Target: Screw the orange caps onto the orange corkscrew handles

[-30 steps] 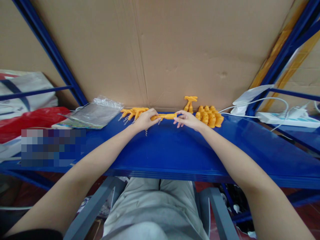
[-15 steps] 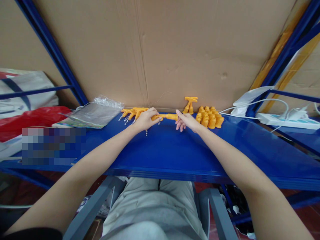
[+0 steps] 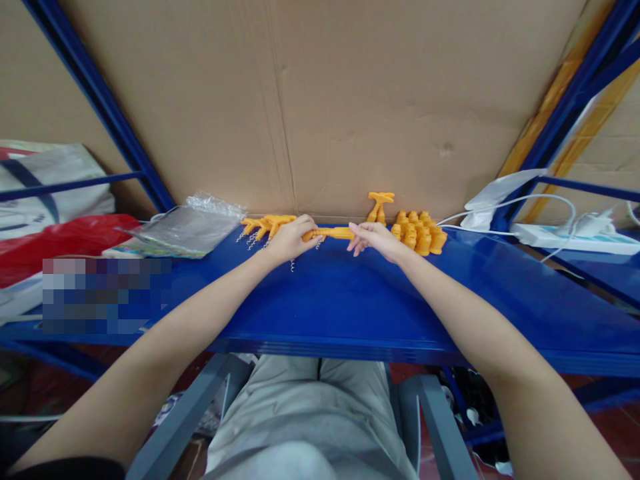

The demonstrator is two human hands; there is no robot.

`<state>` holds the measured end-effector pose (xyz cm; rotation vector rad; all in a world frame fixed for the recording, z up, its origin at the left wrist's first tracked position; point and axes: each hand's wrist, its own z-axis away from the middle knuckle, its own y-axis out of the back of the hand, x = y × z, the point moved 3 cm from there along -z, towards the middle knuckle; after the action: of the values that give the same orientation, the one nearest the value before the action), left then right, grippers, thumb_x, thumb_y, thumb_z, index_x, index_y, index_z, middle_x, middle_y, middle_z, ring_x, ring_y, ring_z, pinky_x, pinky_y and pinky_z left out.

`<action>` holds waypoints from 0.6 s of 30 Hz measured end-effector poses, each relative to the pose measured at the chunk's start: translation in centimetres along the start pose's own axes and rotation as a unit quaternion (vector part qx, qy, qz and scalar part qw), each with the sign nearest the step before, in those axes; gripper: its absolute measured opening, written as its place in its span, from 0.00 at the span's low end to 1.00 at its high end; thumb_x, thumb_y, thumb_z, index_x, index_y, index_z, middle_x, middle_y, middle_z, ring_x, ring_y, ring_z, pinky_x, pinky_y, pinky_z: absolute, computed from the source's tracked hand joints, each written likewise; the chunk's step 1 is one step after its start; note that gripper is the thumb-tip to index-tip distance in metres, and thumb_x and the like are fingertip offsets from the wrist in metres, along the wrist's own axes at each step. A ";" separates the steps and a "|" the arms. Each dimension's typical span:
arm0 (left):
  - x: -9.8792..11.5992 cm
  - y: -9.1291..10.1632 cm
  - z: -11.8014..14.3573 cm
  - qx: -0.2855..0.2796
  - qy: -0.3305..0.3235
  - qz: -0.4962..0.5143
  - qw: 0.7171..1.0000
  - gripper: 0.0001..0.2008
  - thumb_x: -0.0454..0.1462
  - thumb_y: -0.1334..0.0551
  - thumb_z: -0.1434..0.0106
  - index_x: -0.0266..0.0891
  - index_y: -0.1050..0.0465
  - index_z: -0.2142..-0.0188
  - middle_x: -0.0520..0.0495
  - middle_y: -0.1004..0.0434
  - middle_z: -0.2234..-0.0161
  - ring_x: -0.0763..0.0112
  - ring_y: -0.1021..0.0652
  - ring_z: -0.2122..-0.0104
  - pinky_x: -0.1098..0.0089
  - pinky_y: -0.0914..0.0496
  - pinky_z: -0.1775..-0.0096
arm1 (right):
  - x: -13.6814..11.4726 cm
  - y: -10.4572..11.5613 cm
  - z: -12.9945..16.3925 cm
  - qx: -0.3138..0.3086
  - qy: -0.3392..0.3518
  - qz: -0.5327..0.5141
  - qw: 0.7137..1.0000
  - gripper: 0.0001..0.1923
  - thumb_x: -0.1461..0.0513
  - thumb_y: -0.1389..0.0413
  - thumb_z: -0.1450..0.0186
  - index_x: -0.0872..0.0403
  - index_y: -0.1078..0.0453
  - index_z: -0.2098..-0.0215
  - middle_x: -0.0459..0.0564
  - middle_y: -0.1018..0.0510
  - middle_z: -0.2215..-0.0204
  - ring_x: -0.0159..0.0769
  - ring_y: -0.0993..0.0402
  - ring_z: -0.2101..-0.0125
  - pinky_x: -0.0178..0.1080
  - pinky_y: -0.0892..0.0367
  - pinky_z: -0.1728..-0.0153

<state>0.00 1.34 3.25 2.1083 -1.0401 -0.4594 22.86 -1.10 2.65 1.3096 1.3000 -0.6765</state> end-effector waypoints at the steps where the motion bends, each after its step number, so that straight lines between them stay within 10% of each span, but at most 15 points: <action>1: 0.1 0.0 0.0 0.000 -0.001 -0.002 1.000 0.07 0.39 0.37 0.33 0.37 0.25 0.63 0.45 0.25 0.61 0.67 0.22 0.65 0.67 0.28 0.62 | 0.0 -0.1 0.0 0.002 -0.011 -0.006 1.000 0.29 0.37 0.40 0.38 0.55 0.31 0.74 0.56 0.18 0.74 0.34 0.23 0.78 0.36 0.29 0.74; 7: -0.1 0.0 0.0 0.001 -0.006 -0.004 1.000 0.08 0.40 0.38 0.32 0.38 0.25 0.63 0.46 0.24 0.62 0.68 0.22 0.65 0.68 0.29 0.62 | 0.8 -0.2 -0.2 -0.022 -0.078 0.008 0.997 0.34 0.34 0.51 0.34 0.56 0.28 0.68 0.60 0.17 0.72 0.36 0.23 0.80 0.36 0.31 0.81; 12: -0.6 -0.1 0.0 0.005 0.003 -0.012 1.000 0.08 0.40 0.37 0.33 0.37 0.25 0.65 0.46 0.24 0.62 0.69 0.23 0.66 0.69 0.29 0.64 | 0.5 0.3 0.0 0.012 -0.032 0.019 0.999 0.21 0.52 0.33 0.38 0.52 0.28 0.51 0.51 0.16 0.60 0.32 0.19 0.72 0.33 0.28 0.73; 18: -0.4 0.0 0.0 0.012 -0.018 -0.022 1.000 0.08 0.40 0.38 0.33 0.37 0.25 0.64 0.46 0.24 0.63 0.69 0.22 0.65 0.70 0.29 0.64 | -0.1 -0.1 0.2 0.017 -0.036 0.018 0.999 0.13 0.53 0.37 0.34 0.55 0.24 0.60 0.55 0.15 0.58 0.31 0.20 0.73 0.32 0.29 0.71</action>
<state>-0.23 1.67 3.24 2.1551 -1.0250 -0.5110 22.81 -1.36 2.69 1.3218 1.2093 -0.7159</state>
